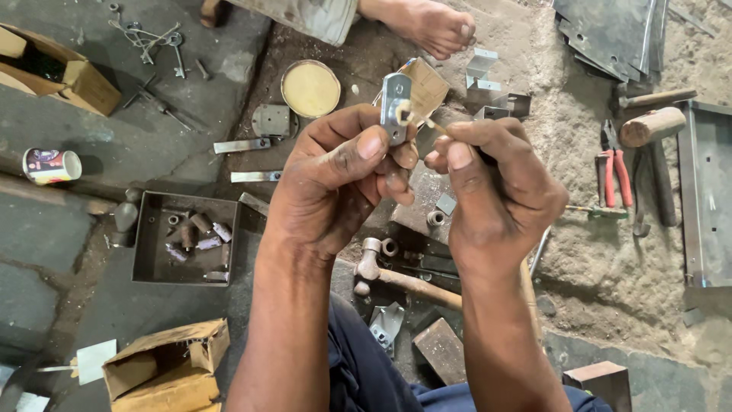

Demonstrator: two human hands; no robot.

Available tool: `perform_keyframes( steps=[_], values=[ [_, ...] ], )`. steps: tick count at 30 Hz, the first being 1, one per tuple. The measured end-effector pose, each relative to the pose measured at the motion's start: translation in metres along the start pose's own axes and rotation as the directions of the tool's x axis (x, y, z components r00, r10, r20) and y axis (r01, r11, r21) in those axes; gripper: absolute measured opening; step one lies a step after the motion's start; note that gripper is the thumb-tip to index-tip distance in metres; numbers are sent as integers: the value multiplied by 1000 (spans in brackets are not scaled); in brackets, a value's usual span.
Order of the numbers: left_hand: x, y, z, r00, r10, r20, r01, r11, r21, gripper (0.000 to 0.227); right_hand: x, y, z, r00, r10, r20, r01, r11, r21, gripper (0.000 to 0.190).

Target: The person sits on the floor and assembles small metal parts using a hammer and punch. They repeatedly position a metal piece on an anvil, strike it with a hammer, and then inspect the result before moving to the next piece.

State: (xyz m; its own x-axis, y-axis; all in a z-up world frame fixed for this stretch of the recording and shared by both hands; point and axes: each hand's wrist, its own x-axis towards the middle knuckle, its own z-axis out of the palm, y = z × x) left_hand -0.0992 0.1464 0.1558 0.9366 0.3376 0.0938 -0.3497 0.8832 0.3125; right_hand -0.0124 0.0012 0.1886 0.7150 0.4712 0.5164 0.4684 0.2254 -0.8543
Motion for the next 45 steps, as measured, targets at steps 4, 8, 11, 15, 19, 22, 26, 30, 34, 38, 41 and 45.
perform_keyframes(
  steps=[4,8,11,15,19,22,26,30,34,38,41,45],
  values=[
    [1,1,0,1000,6,11,-6,1000,-1,32,0,-2,2,999,42,-26,-40,996,77,11],
    [0,1,0,1000,9,11,-9,1000,-2,32,0,0,2,999,48,-19,-47,998,49,10],
    [-1,4,2,998,47,31,-45,997,-62,29,-1,8,1,992,115,-58,-110,990,91,12],
    [-4,12,0,960,241,-141,-231,969,83,30,7,71,3,926,353,-133,-377,885,-272,18],
    [-4,20,-2,833,480,-274,-300,809,505,30,18,177,31,980,117,160,20,743,-669,15],
    [-4,23,-4,792,553,-258,-274,701,658,26,15,237,56,954,261,146,-52,627,-777,16],
    [0,17,-7,788,588,-184,-262,590,763,23,18,288,70,940,228,252,60,620,-783,18],
    [8,16,-8,839,527,-133,-148,457,877,17,15,264,65,907,377,189,-71,578,-813,22],
    [19,1,-3,912,387,-138,78,166,983,13,-15,192,-8,972,229,56,-141,754,-642,27],
    [33,-47,5,964,221,146,-104,-193,976,18,-66,121,-146,920,362,-150,-361,635,-683,17],
    [42,-91,15,986,106,129,-104,-215,971,18,-89,117,-219,930,338,-142,-315,540,-781,17],
    [53,-138,16,992,-35,121,-126,-317,940,16,-103,133,-248,957,290,-11,-171,534,-828,16]
  ],
)
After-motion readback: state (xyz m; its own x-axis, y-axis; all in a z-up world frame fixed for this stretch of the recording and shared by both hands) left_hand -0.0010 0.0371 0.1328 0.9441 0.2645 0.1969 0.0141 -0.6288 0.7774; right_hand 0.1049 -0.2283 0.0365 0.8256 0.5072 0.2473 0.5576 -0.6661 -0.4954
